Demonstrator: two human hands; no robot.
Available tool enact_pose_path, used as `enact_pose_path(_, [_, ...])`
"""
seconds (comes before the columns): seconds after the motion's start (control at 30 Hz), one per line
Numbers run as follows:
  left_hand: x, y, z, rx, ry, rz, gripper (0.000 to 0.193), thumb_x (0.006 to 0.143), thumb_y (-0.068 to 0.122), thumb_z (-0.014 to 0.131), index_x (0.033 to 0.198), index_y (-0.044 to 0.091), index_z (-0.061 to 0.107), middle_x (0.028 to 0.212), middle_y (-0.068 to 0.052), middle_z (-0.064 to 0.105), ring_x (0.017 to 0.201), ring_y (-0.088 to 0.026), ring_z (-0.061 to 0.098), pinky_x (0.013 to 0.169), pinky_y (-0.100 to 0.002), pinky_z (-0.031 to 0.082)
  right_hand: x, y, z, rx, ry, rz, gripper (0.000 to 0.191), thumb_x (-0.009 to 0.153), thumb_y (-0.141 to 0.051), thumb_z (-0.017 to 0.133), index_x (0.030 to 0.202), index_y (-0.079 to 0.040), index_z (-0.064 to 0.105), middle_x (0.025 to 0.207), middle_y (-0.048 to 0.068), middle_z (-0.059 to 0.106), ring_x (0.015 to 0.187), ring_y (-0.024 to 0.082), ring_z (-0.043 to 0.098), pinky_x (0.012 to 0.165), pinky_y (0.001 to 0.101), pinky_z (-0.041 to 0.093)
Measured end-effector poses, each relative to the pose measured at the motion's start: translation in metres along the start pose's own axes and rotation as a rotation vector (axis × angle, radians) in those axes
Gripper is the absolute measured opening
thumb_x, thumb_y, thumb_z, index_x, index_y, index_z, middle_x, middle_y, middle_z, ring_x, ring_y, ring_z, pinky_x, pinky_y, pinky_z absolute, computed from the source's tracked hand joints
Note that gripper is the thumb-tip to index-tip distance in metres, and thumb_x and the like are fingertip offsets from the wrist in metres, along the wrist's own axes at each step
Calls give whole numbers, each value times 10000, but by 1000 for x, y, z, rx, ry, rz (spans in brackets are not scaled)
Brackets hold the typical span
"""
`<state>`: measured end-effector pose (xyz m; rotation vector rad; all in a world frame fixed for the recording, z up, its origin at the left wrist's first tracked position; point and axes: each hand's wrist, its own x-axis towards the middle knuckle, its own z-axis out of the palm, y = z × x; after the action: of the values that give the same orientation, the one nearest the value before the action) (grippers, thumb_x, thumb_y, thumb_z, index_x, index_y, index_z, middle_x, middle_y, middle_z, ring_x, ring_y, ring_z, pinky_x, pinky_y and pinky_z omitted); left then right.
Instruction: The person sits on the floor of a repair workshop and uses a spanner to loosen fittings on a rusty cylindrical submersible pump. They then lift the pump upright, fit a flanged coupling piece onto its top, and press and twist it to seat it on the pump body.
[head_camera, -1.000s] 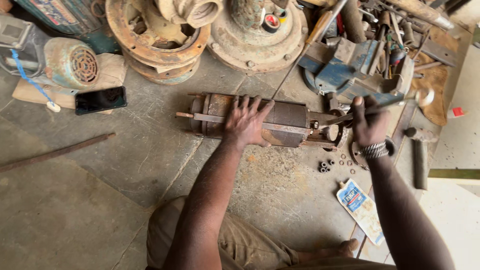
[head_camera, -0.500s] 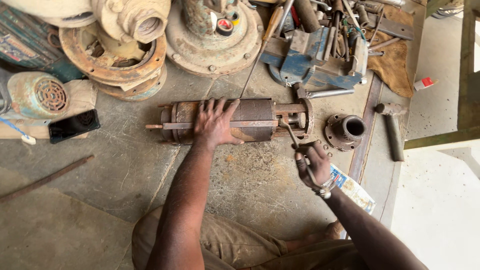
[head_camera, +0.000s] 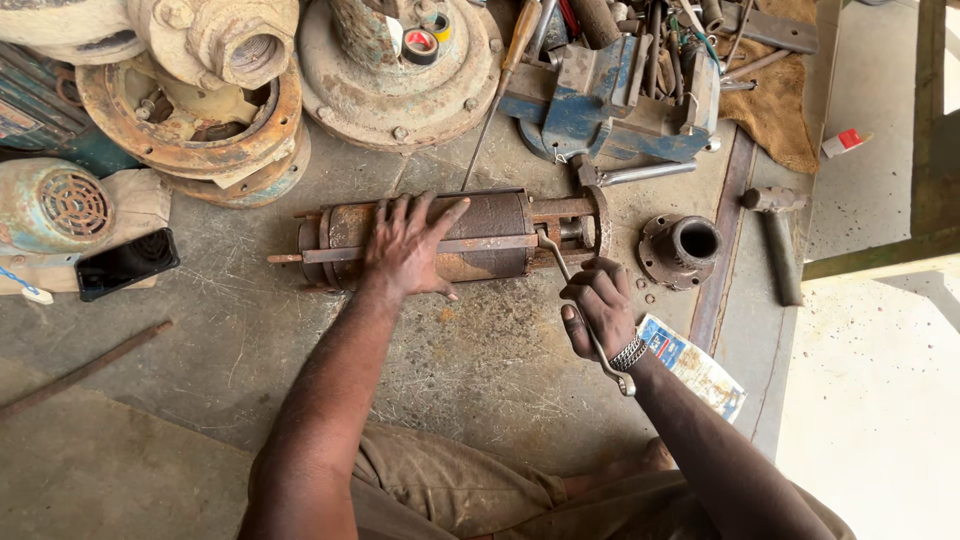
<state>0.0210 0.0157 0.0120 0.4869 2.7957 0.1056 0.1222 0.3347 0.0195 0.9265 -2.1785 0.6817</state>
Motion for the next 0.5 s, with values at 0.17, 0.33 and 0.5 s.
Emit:
enact_pose_path(0.17, [3, -4, 4, -15, 66, 32, 1558, 425, 726, 959, 1618, 363, 25, 1682, -222, 105, 1490, -518, 209, 1166, -750, 166, 12, 21, 32, 226, 101, 160, 203, 955, -110, 469, 839, -82, 633, 713, 100, 594, 623, 224, 529, 614, 397, 481])
enact_pose_path(0.33, [10, -10, 11, -1, 84, 63, 1563, 419, 741, 953, 1612, 341, 25, 1653, -253, 137, 1482, -519, 228, 1166, -745, 177, 54, 65, 29, 432, -85, 518, 282, 871, -35, 358, 855, 4, 637, 746, 92, 670, 633, 143, 667, 561, 303, 563])
enact_pose_path(0.5, [8, -11, 13, 40, 116, 82, 1531, 451, 767, 926, 1626, 357, 35, 1662, -267, 158, 1477, -530, 244, 1157, -732, 206, 137, 153, 101, 751, -175, 1157, 235, 1070, -127, 446, 1069, 87, 542, 774, 142, 586, 542, 197, 519, 450, 338, 466])
